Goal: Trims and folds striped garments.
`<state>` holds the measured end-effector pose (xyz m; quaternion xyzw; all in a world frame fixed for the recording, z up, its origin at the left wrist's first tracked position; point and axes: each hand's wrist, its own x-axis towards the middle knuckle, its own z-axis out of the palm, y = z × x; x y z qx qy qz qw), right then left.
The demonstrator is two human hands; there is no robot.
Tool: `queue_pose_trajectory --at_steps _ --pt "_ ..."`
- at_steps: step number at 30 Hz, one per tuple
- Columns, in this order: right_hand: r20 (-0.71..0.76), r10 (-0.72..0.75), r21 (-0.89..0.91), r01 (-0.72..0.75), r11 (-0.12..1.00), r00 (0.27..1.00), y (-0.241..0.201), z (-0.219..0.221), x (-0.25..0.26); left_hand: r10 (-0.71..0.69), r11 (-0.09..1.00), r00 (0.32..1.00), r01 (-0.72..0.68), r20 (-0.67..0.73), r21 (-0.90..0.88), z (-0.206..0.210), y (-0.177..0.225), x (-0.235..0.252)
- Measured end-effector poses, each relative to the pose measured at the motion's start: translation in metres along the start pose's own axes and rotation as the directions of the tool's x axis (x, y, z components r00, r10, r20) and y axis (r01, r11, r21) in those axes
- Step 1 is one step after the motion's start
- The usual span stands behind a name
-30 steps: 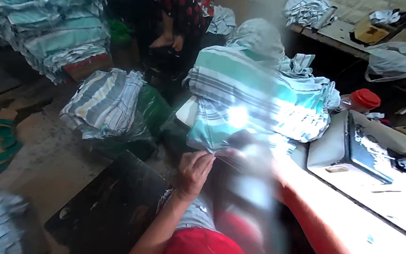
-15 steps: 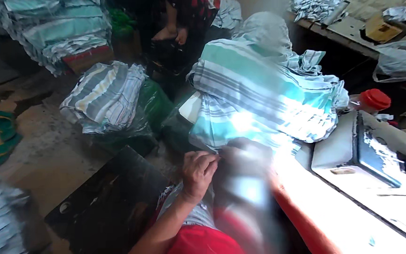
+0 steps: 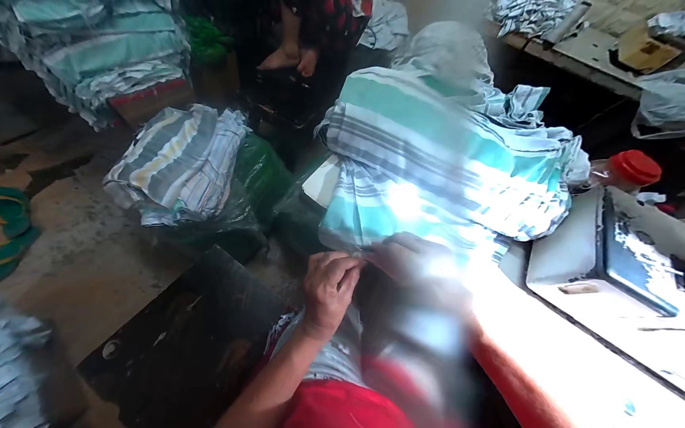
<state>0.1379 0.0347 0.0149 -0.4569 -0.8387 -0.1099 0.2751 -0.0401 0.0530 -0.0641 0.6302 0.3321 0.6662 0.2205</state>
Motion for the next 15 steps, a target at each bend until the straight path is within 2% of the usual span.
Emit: queue_pose_trajectory --at_steps 2,4,6,8,10,12,15 --pt "-0.005 0.058 0.024 -0.058 0.998 0.998 -0.001 -0.003 0.000 -0.033 0.999 0.999 0.033 -0.019 -0.009 -0.004 0.001 0.003" --pt "0.005 0.232 0.167 -0.229 0.959 0.973 -0.004 -0.010 0.002 -0.072 0.997 0.996 0.073 -0.045 0.017 -0.011 0.000 0.005" --pt "0.030 0.398 0.377 -0.379 0.845 0.917 0.002 -0.012 -0.003 -0.125 0.990 0.990 0.129 -0.064 0.057 -0.015 -0.005 0.001" --pt "0.055 0.483 0.538 -0.434 0.723 0.874 0.004 -0.014 -0.006 -0.211 0.972 0.976 0.215 -0.051 0.094 -0.014 -0.009 -0.004" --pt "0.096 0.541 0.607 -0.480 0.634 0.836 -0.004 -0.019 0.001 -0.285 0.944 0.958 0.281 0.000 0.170 -0.009 -0.006 -0.003" --pt "0.125 0.528 0.587 -0.492 0.643 0.840 -0.007 -0.018 0.005 -0.309 0.921 0.950 0.289 0.039 0.260 0.000 -0.002 0.000" --pt "0.126 0.478 0.512 -0.470 0.719 0.869 -0.001 -0.006 0.000 -0.296 0.909 0.948 0.242 0.117 0.338 0.007 0.001 0.008"
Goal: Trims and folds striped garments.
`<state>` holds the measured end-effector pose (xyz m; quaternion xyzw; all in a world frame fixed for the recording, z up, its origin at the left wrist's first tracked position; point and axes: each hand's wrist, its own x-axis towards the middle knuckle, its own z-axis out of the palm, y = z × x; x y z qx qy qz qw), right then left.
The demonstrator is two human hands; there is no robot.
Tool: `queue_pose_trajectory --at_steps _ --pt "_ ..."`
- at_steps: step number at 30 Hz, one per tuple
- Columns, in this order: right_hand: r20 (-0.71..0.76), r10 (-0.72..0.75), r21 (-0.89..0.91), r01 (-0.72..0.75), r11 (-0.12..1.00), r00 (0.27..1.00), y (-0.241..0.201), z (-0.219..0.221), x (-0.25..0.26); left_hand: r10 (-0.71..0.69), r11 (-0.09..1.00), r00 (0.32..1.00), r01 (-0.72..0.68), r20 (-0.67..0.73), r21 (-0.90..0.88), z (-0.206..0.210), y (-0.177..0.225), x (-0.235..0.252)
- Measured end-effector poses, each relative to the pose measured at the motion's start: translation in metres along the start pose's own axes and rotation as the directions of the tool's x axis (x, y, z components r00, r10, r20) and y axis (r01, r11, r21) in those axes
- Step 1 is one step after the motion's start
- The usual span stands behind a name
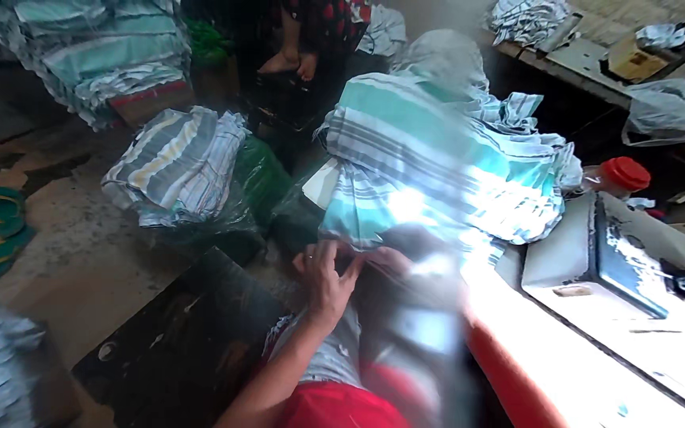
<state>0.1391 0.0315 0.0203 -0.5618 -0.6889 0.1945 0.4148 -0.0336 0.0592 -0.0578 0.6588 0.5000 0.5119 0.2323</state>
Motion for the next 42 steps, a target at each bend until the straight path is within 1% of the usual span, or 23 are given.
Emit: queue_pose_trajectory --at_steps 2,4,5,6,7,8,9,11,13,15,18,21,23,24,26,28,31,33,35,42 --pt "-0.012 -0.041 -0.012 0.041 0.999 0.999 0.007 0.002 0.000 0.039 0.999 0.999 -0.039 0.009 -0.019 -0.002 -0.002 0.003" --pt "-0.029 -0.071 -0.015 0.071 0.997 0.997 0.012 0.003 0.000 0.034 0.992 0.998 -0.027 0.054 -0.123 -0.010 -0.005 0.004" --pt "-0.034 -0.083 -0.033 0.082 0.996 0.996 0.014 0.002 -0.001 0.000 0.975 0.995 0.024 0.103 -0.223 -0.016 -0.006 0.004" --pt "-0.035 -0.095 -0.070 0.092 0.993 0.995 0.016 0.001 -0.002 -0.045 0.935 0.986 0.098 0.159 -0.342 -0.022 -0.006 0.004" --pt "-0.031 -0.102 -0.118 0.097 0.988 0.994 0.015 0.000 -0.003 -0.101 0.873 0.970 0.193 0.220 -0.448 -0.027 -0.005 0.004" --pt "-0.024 -0.103 -0.166 0.098 0.981 0.994 0.011 -0.001 -0.003 -0.153 0.807 0.949 0.280 0.275 -0.520 -0.032 -0.003 0.004" --pt "-0.018 -0.106 -0.203 0.100 0.974 0.994 0.007 -0.001 -0.003 -0.177 0.772 0.936 0.323 0.304 -0.547 -0.035 -0.003 0.003" --pt "-0.022 -0.118 -0.223 0.110 0.969 0.993 0.004 -0.001 -0.002 -0.157 0.805 0.945 0.291 0.286 -0.517 -0.034 -0.004 0.000" --pt "-0.025 -0.102 -0.191 0.096 0.977 0.994 0.004 0.000 -0.002 -0.149 0.860 0.965 0.235 0.217 -0.452 -0.027 -0.003 -0.003" --pt "-0.027 -0.077 -0.150 0.073 0.986 0.997 0.005 -0.001 -0.001 -0.167 0.896 0.973 0.217 0.160 -0.387 -0.019 0.003 -0.003" --pt "-0.036 -0.081 -0.117 0.076 0.990 0.996 0.008 0.001 -0.002 -0.221 0.903 0.949 0.286 0.224 -0.322 -0.011 0.011 0.002" --pt "-0.035 -0.081 -0.107 0.077 0.991 0.996 0.009 0.001 -0.003 -0.209 0.887 0.941 0.297 0.265 -0.353 -0.005 0.010 0.007" --pt "-0.042 -0.080 -0.108 0.075 0.991 0.996 0.010 0.001 -0.003 -0.206 0.845 0.933 0.321 0.294 -0.428 -0.006 0.007 0.008" --pt "-0.041 -0.081 -0.113 0.076 0.991 0.996 0.010 0.001 -0.003 -0.221 0.795 0.921 0.361 0.321 -0.487 -0.009 0.005 0.008" --pt "-0.029 -0.090 -0.163 0.084 0.983 0.995 0.008 0.000 -0.002 -0.272 0.653 0.869 0.482 0.414 -0.584 -0.017 0.004 0.006" --pt "0.000 -0.145 -0.274 0.140 0.952 0.989 0.004 -0.002 -0.002 -0.309 0.529 0.813 0.579 0.494 -0.621 -0.027 0.003 0.006" --pt "0.065 -0.284 -0.404 0.286 0.869 0.956 0.004 -0.003 -0.001 -0.353 0.430 0.759 0.651 0.547 -0.626 -0.035 0.005 0.006" --pt "0.109 -0.356 -0.450 0.366 0.815 0.928 0.004 -0.003 -0.002 -0.361 0.410 0.753 0.658 0.550 -0.632 -0.035 0.006 0.007" --pt "0.157 -0.373 -0.476 0.401 0.783 0.915 0.002 -0.003 -0.002 -0.357 0.409 0.756 0.655 0.549 -0.635 -0.035 0.007 0.008" --pt "0.204 -0.384 -0.497 0.433 0.752 0.900 -0.002 0.004 0.000 -0.341 0.409 0.769 0.639 0.541 -0.652 -0.035 0.009 0.006"
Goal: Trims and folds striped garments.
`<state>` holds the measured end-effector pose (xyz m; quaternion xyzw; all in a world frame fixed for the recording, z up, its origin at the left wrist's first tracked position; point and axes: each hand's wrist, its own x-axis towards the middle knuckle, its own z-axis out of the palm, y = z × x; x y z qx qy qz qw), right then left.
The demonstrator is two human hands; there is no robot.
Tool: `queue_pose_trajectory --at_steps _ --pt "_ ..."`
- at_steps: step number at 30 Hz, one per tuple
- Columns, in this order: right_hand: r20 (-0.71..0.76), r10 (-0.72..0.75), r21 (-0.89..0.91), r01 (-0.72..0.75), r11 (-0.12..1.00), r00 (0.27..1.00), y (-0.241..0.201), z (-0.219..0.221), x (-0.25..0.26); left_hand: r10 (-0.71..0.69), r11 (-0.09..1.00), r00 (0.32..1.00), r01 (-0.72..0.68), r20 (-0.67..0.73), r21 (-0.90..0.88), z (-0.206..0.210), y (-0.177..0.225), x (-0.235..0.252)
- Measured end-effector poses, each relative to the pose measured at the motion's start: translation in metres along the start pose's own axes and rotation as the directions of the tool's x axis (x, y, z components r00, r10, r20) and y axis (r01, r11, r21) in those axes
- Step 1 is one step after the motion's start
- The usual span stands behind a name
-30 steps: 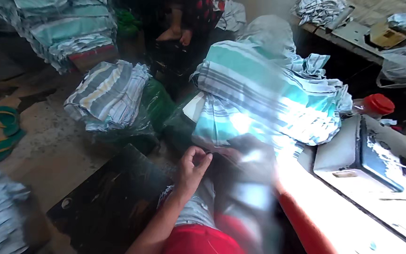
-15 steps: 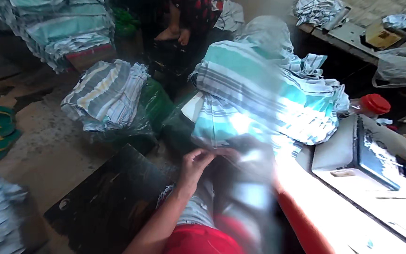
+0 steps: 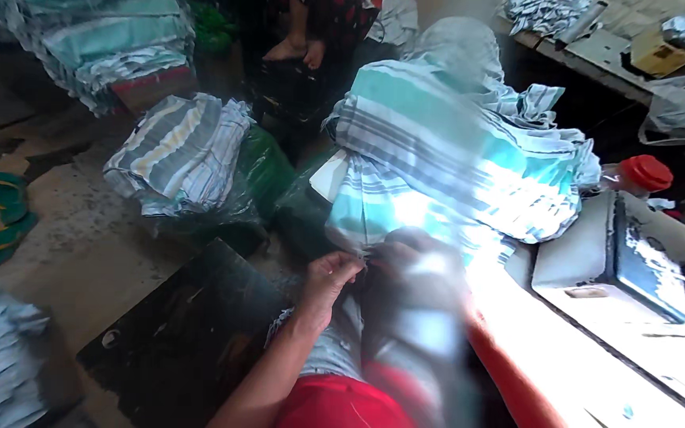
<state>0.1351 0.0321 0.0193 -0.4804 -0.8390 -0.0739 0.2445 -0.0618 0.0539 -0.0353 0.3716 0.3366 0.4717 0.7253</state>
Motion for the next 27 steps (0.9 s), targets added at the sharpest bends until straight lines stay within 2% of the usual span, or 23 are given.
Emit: queue_pose_trajectory --at_steps 6,12,14,16,18,20,22,23,25,27 --pt "0.016 -0.046 -0.026 0.046 0.999 0.999 -0.003 0.006 0.006 0.010 1.000 1.000 -0.010 0.017 0.006 0.000 0.001 0.001" --pt "-0.045 -0.067 -0.049 0.065 0.997 0.997 -0.006 0.011 0.004 0.008 1.000 1.000 -0.008 0.014 0.021 -0.001 0.002 0.001" --pt "-0.050 0.009 0.007 -0.009 1.000 0.999 -0.009 0.006 0.006 0.009 0.999 1.000 -0.010 0.024 0.030 -0.003 0.001 0.000" --pt "0.019 0.220 0.153 -0.220 0.963 0.975 -0.016 -0.010 0.010 -0.001 0.996 0.997 -0.006 0.074 0.088 -0.008 -0.001 -0.004" --pt "0.063 0.380 0.286 -0.381 0.879 0.923 -0.007 -0.018 0.006 -0.023 0.970 0.988 -0.016 0.153 0.244 -0.021 -0.007 -0.006" --pt "0.144 0.430 0.273 -0.454 0.848 0.891 0.008 -0.027 -0.003 0.051 0.854 0.988 -0.119 0.146 0.506 -0.035 -0.018 -0.006" --pt "0.233 0.404 0.193 -0.449 0.872 0.885 0.014 -0.036 -0.009 0.277 0.569 0.960 -0.200 0.043 0.798 -0.042 -0.036 -0.006" --pt "0.263 0.401 0.168 -0.451 0.876 0.877 0.012 -0.040 -0.008 0.420 0.430 0.907 -0.222 0.023 0.875 -0.042 -0.045 -0.004" --pt "0.204 0.383 0.161 -0.417 0.895 0.901 0.006 -0.037 -0.011 0.673 0.214 0.736 -0.281 0.067 0.936 -0.036 -0.057 0.008" --pt "0.091 0.384 0.210 -0.395 0.894 0.919 0.006 -0.023 -0.015 0.797 0.119 0.595 -0.327 0.107 0.937 -0.027 -0.057 0.023"
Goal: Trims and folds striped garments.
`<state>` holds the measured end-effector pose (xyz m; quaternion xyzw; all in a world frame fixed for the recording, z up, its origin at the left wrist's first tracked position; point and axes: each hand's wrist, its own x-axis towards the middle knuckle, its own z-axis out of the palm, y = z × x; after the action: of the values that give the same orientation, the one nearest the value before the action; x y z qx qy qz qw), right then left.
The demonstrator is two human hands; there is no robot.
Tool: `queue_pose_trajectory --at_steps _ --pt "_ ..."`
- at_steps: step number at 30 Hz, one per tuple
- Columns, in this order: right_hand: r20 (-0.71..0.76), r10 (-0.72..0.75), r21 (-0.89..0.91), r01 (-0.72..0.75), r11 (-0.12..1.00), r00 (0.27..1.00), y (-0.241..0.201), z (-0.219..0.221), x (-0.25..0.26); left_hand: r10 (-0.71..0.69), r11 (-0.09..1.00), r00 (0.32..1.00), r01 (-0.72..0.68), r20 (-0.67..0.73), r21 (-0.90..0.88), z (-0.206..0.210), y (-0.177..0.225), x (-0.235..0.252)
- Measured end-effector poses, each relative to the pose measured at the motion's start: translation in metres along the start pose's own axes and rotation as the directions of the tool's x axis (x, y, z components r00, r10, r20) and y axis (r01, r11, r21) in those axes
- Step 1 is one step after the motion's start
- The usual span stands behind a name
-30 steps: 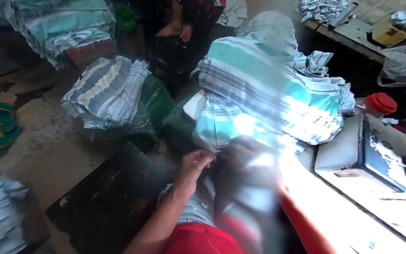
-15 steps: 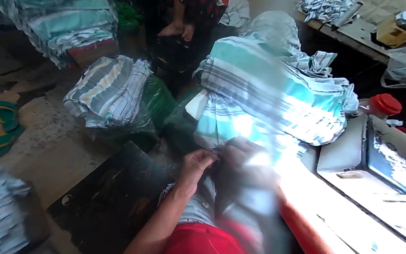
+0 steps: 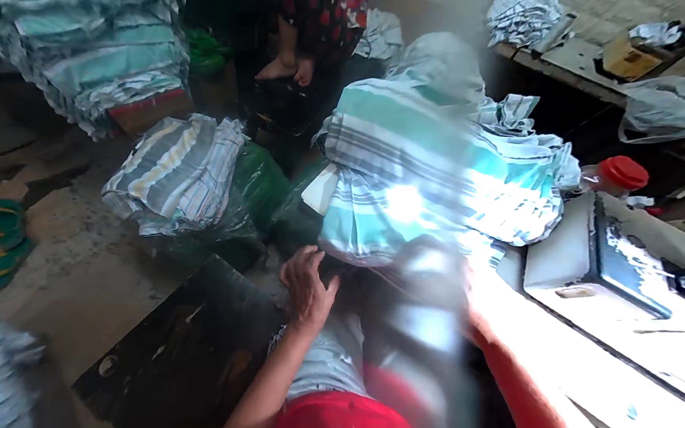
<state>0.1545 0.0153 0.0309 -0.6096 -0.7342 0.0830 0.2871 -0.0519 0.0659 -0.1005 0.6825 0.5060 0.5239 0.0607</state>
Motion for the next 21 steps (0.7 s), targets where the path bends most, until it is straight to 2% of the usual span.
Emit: queue_pose_trajectory --at_steps 2,5,7,10,12,15,18,20,21 --pt "-0.077 0.044 0.070 -0.038 0.997 0.996 0.011 0.015 0.002 0.040 0.999 0.995 -0.039 -0.090 0.007 0.008 0.002 0.013" --pt "-0.146 0.043 0.075 -0.032 0.997 0.988 0.017 0.019 0.006 0.093 0.996 0.983 -0.094 -0.158 -0.004 0.001 -0.004 0.034" --pt "-0.087 0.023 0.007 -0.022 1.000 0.996 0.006 0.008 0.008 0.111 0.990 0.980 -0.123 -0.165 -0.067 -0.013 -0.004 0.046" --pt "0.011 0.101 -0.100 -0.099 0.990 0.995 -0.017 -0.011 0.016 0.106 0.969 0.983 -0.136 -0.149 -0.205 -0.026 0.001 0.058" --pt "-0.065 0.096 -0.027 -0.098 0.995 0.993 -0.002 -0.010 0.019 0.151 0.965 0.980 -0.174 -0.129 -0.198 -0.026 0.005 0.063" --pt "-0.127 0.183 0.211 -0.154 0.965 0.975 0.006 -0.014 0.025 0.247 0.960 0.966 -0.255 -0.077 -0.118 -0.022 0.009 0.071" --pt "-0.175 0.193 0.275 -0.140 0.951 0.966 0.013 -0.015 0.030 0.177 0.959 0.982 -0.158 0.063 -0.237 -0.024 0.013 0.082" --pt "-0.151 0.218 0.217 -0.183 0.959 0.964 0.020 -0.011 0.035 0.091 0.956 0.978 -0.033 0.186 -0.292 -0.026 0.010 0.091" --pt "-0.106 0.248 0.146 -0.231 0.962 0.963 0.020 -0.010 0.038 0.042 0.968 0.972 0.017 0.230 -0.252 -0.025 0.008 0.095"
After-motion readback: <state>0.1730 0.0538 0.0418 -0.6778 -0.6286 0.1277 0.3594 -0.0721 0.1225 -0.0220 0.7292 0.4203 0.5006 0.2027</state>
